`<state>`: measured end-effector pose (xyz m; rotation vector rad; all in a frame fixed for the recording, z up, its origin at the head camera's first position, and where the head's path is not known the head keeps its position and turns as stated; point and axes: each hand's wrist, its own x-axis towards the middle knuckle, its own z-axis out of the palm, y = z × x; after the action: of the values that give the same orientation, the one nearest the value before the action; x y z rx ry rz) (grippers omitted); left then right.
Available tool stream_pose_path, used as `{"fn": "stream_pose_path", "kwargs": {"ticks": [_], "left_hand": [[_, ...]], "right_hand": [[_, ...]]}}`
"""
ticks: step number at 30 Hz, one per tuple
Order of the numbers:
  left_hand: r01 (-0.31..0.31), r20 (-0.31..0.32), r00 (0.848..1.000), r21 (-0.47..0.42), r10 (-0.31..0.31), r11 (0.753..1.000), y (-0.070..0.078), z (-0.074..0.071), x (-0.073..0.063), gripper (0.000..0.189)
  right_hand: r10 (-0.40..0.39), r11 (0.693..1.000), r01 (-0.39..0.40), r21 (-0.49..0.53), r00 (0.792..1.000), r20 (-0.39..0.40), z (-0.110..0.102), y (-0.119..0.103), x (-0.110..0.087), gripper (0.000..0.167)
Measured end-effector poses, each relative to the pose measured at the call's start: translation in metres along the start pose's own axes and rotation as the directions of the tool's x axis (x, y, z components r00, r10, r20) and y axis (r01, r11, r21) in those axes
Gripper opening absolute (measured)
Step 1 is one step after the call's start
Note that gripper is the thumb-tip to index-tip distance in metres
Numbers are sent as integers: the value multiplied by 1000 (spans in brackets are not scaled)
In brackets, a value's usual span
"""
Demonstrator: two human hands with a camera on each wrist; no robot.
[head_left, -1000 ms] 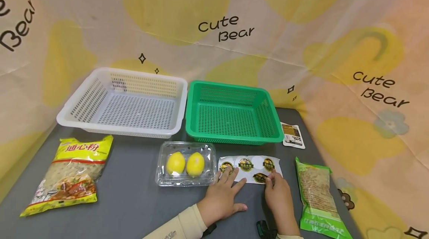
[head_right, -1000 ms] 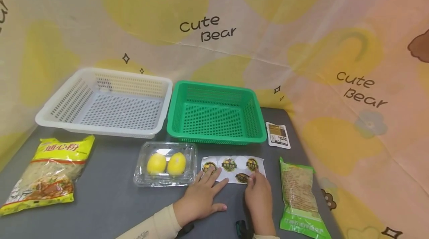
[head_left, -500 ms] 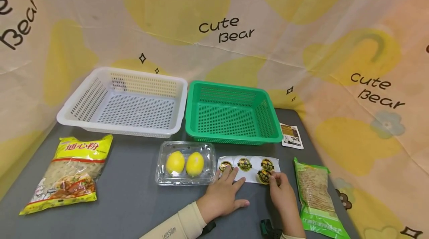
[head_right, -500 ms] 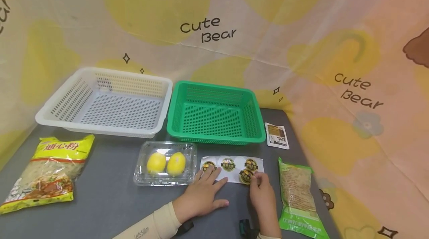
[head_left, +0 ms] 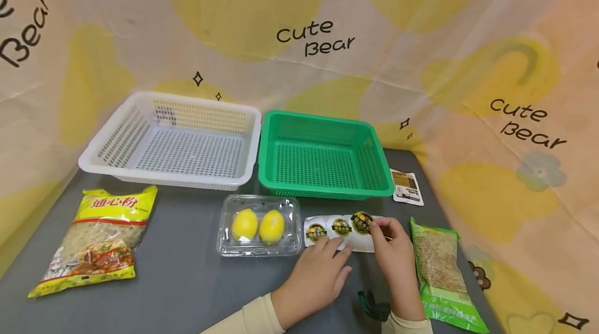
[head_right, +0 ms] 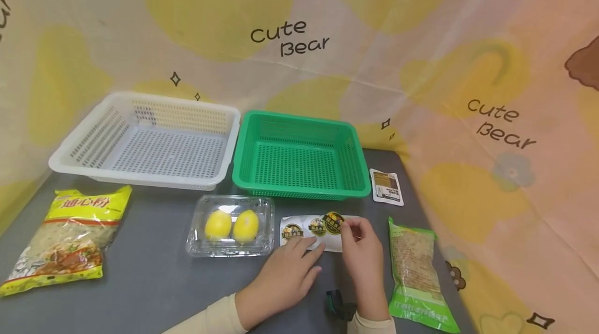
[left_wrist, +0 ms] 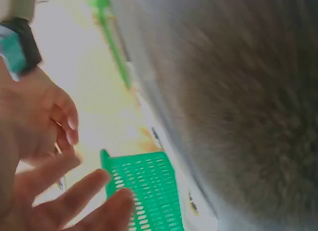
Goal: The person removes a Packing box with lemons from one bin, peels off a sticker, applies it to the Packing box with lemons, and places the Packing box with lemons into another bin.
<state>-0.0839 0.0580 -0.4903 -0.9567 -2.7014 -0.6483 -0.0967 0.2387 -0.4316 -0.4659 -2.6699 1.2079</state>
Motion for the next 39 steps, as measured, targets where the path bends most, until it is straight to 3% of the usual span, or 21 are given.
{"fn": "stream_pose_path", "kwargs": {"ticks": [2,4,6,8,12,14,15,18,20,22,26,29,34,39], "left_hand": [[19,-170,985,-104,-36,994,-2,-12,-2,35],[49,-299,947,-235,-120,971,-8,-26,-2,30],[95,-356,905,-365,-234,926,-18,-39,-2,31],[158,-346,871,-476,-349,865,-30,-51,-1,33],[283,-227,821,-635,-524,718,-55,-69,-5,36],[316,-197,798,-668,-570,674,-65,-75,-9,36],[329,-196,788,-667,-583,668,-69,-76,-11,36],[353,-241,756,-634,-609,688,-80,-79,-18,35],[370,-294,739,-575,-606,730,-86,-78,-23,30],[376,-354,732,-501,-582,779,-90,-77,-27,24],[343,-483,753,-292,-448,893,-99,-73,-35,11],[303,-544,770,-148,-333,941,-105,-69,-39,10],[291,-578,782,6,-234,957,-108,-63,-41,11],[301,-580,788,68,-208,951,-107,-56,-42,11]], "right_hand": [[-29,999,29,29,999,15,2,-12,0,19],[-60,997,57,54,997,41,6,-22,0,16],[-103,992,97,86,992,68,14,-32,0,12],[-152,984,140,109,983,101,23,-41,-1,8],[-252,962,225,154,951,179,49,-60,-6,5],[-290,952,258,164,931,220,62,-68,-8,5],[-305,948,270,169,922,238,69,-71,-9,5],[-346,935,305,182,897,274,89,-79,-10,5],[-369,927,328,182,886,280,101,-81,-10,4],[-397,916,359,178,875,276,111,-82,-11,8],[-471,882,454,125,847,246,125,-81,-11,18],[-531,844,535,47,818,223,132,-82,-11,14],[-608,766,635,-96,765,211,138,-82,-13,7],[-653,712,680,-176,733,193,143,-79,-16,6]]}}
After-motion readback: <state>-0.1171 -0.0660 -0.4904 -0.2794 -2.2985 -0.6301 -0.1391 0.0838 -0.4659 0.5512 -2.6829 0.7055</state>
